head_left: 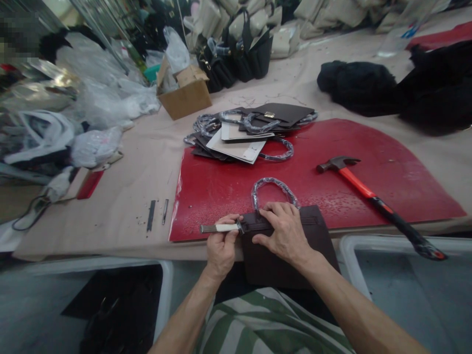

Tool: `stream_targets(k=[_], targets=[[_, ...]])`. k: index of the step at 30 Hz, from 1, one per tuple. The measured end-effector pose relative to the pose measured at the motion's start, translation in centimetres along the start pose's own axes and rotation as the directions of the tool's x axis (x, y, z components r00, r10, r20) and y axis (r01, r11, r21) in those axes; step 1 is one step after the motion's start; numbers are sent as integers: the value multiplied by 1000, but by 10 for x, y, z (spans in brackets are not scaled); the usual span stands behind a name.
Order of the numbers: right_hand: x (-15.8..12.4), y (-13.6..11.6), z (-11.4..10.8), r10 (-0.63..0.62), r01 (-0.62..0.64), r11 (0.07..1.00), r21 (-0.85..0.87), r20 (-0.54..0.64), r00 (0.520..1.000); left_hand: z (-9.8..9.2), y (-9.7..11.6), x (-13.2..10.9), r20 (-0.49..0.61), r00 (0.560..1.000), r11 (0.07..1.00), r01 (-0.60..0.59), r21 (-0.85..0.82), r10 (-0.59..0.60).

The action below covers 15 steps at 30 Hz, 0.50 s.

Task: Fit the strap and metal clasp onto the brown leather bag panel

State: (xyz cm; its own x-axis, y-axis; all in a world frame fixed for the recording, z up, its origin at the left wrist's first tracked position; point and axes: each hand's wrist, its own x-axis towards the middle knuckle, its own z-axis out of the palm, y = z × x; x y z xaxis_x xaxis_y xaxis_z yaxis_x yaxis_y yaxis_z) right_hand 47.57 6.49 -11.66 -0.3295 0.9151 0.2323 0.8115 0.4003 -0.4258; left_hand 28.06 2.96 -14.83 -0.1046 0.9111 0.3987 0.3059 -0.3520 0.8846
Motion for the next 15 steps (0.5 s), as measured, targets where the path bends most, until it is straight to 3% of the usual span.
stream_targets(k=[15], targets=[[-1,0,0,6,-6,1000,23,-2,1000,4,-4,2,105,966,969,-241,43,236]])
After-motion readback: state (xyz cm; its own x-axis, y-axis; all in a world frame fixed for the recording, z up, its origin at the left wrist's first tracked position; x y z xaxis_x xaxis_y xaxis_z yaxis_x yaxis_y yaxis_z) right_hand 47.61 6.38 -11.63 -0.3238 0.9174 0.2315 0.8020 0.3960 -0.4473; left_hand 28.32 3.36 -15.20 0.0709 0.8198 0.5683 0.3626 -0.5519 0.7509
